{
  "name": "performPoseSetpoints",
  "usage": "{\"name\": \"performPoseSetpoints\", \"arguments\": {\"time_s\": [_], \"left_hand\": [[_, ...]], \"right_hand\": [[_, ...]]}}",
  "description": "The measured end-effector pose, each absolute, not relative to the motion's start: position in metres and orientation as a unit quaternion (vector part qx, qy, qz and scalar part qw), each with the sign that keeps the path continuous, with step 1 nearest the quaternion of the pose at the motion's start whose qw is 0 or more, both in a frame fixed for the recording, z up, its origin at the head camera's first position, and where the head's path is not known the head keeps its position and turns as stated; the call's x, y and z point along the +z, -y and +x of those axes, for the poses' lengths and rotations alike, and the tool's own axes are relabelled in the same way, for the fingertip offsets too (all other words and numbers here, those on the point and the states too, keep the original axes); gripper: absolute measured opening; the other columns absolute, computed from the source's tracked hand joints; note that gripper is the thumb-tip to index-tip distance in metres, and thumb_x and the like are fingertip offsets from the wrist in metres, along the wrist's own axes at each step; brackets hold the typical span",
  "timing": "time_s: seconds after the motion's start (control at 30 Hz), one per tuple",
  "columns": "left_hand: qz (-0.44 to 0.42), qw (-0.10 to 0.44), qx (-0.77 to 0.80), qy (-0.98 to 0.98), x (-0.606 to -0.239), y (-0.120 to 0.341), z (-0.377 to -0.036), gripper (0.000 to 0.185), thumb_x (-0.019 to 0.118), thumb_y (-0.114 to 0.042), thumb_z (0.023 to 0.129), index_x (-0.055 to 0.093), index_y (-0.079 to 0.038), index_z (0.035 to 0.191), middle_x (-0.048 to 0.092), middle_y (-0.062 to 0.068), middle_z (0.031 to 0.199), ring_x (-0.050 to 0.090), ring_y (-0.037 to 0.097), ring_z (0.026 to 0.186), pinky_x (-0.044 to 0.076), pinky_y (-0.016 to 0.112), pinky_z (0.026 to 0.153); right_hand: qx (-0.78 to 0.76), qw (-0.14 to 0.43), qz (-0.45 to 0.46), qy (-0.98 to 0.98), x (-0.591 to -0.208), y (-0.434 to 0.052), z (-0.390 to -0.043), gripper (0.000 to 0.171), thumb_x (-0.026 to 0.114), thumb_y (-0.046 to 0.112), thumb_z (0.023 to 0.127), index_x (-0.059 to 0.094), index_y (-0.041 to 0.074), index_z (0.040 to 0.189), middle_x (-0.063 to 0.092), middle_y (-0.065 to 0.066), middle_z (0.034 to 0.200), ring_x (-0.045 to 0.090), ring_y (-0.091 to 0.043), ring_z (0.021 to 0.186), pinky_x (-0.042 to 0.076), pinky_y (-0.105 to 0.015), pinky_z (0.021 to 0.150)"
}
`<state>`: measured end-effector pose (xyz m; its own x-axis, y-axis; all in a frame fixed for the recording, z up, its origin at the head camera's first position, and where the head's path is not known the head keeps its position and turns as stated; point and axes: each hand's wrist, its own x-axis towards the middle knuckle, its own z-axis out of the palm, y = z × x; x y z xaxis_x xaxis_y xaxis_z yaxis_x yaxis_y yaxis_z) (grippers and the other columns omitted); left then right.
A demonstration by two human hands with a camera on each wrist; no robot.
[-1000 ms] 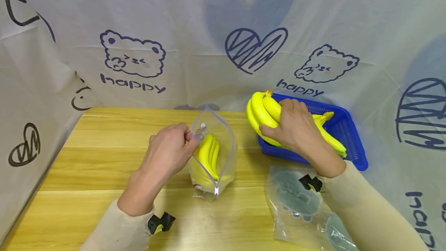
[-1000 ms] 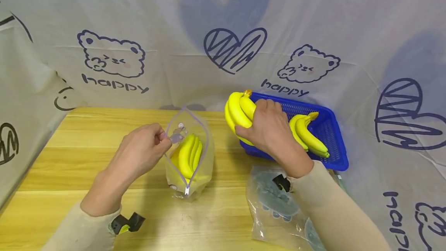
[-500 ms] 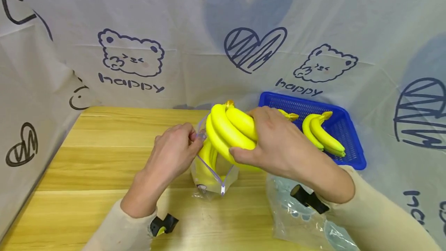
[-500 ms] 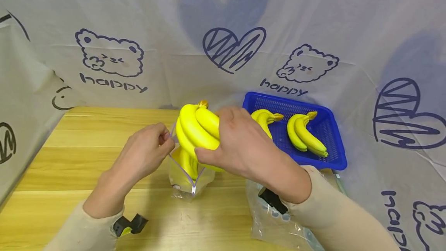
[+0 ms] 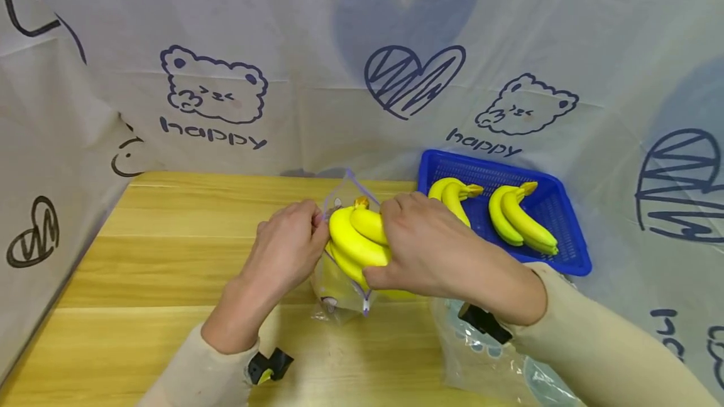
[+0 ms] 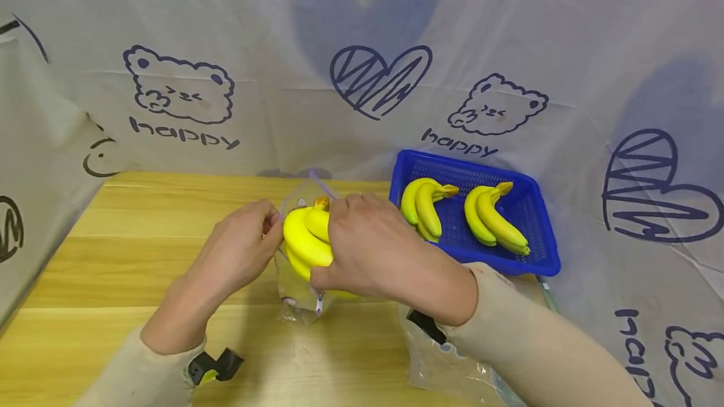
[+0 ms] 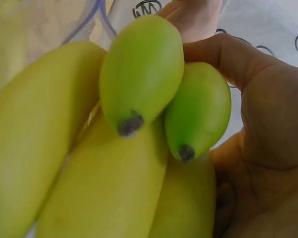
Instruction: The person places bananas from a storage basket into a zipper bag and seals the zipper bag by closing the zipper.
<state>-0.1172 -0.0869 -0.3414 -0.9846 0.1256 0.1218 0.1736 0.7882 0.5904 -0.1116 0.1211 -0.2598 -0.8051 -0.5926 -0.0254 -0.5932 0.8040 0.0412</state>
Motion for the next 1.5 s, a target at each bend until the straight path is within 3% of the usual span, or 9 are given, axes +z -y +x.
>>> {"name": "performPoseSetpoints", "arguments": {"time_s": [0.33,0.67,0.77,0.83,0.9,1.03,1.13,1.3,1.5], "left_hand": [[-0.088,0.037,-0.329,0.939,-0.341,0.079,-0.114,0.023,0.051,-0.021,0.104,0.055,-0.012,0.084,0.054,0.003,0.078,0.052,0.025,0.075,0.041,0.046,0.074],[-0.086,0.049,-0.324,0.941,-0.344,0.080,-0.114,0.019,0.050,-0.015,0.102,0.055,-0.011,0.084,0.057,0.004,0.079,0.054,0.024,0.073,0.047,0.044,0.069],[-0.079,0.046,-0.325,0.941,-0.345,0.081,-0.116,0.020,0.048,-0.015,0.102,0.055,-0.010,0.085,0.056,0.006,0.078,0.053,0.025,0.072,0.047,0.042,0.066],[-0.076,0.043,-0.323,0.942,-0.346,0.083,-0.117,0.020,0.048,-0.016,0.104,0.056,-0.009,0.086,0.057,0.006,0.078,0.054,0.025,0.072,0.048,0.042,0.065],[-0.077,0.044,-0.321,0.943,-0.347,0.084,-0.118,0.021,0.048,-0.016,0.105,0.056,-0.008,0.088,0.058,0.007,0.080,0.055,0.025,0.073,0.049,0.043,0.067],[-0.074,0.046,-0.321,0.943,-0.348,0.087,-0.118,0.021,0.049,-0.017,0.106,0.056,-0.007,0.089,0.058,0.007,0.081,0.055,0.026,0.074,0.049,0.042,0.068],[-0.067,0.043,-0.326,0.942,-0.348,0.088,-0.118,0.021,0.050,-0.019,0.105,0.056,-0.008,0.088,0.057,0.008,0.081,0.054,0.026,0.074,0.047,0.041,0.068],[-0.073,0.016,-0.341,0.937,-0.345,0.084,-0.114,0.020,0.051,-0.019,0.105,0.056,-0.009,0.088,0.055,0.007,0.079,0.053,0.023,0.070,0.044,0.036,0.064],[-0.076,-0.010,-0.358,0.930,-0.344,0.080,-0.110,0.019,0.050,-0.022,0.107,0.054,-0.009,0.094,0.056,0.006,0.076,0.053,0.021,0.063,0.043,0.033,0.057]], "right_hand": [[0.108,0.101,-0.271,-0.951,-0.277,-0.090,-0.153,0.044,0.073,0.055,0.085,0.058,0.017,0.070,0.058,0.000,0.079,0.056,-0.022,0.073,0.046,-0.038,0.063],[0.129,0.104,-0.241,-0.956,-0.311,-0.056,-0.170,0.051,0.060,0.050,0.102,0.051,0.018,0.064,0.055,0.001,0.070,0.060,-0.017,0.069,0.055,-0.036,0.063],[0.112,0.104,-0.246,-0.957,-0.316,-0.053,-0.172,0.043,0.061,0.046,0.102,0.058,0.015,0.072,0.059,-0.001,0.079,0.064,-0.019,0.078,0.059,-0.039,0.075],[0.092,0.118,-0.253,-0.956,-0.316,-0.054,-0.173,0.038,0.063,0.044,0.102,0.063,0.010,0.085,0.063,-0.004,0.086,0.066,-0.022,0.084,0.058,-0.043,0.086],[0.061,0.144,-0.262,-0.952,-0.313,-0.058,-0.172,0.040,0.065,0.045,0.101,0.064,0.005,0.100,0.064,-0.006,0.088,0.066,-0.024,0.085,0.057,-0.044,0.089],[-0.002,0.203,-0.271,-0.941,-0.304,-0.070,-0.171,0.061,0.072,0.042,0.096,0.056,-0.005,0.133,0.063,-0.007,0.085,0.061,-0.022,0.077,0.054,-0.039,0.075],[-0.022,0.221,-0.263,-0.939,-0.300,-0.079,-0.169,0.069,0.076,0.038,0.092,0.052,-0.007,0.140,0.059,-0.004,0.080,0.057,-0.019,0.069,0.048,-0.033,0.061],[-0.067,0.174,-0.221,-0.957,-0.308,-0.085,-0.163,0.050,0.069,0.033,0.098,0.052,-0.004,0.126,0.056,-0.005,0.079,0.055,-0.021,0.065,0.044,-0.031,0.055],[-0.111,0.048,-0.195,-0.973,-0.329,-0.076,-0.157,0.034,0.062,0.026,0.101,0.046,-0.003,0.110,0.056,-0.007,0.070,0.056,-0.022,0.057,0.048,-0.036,0.052]]}}
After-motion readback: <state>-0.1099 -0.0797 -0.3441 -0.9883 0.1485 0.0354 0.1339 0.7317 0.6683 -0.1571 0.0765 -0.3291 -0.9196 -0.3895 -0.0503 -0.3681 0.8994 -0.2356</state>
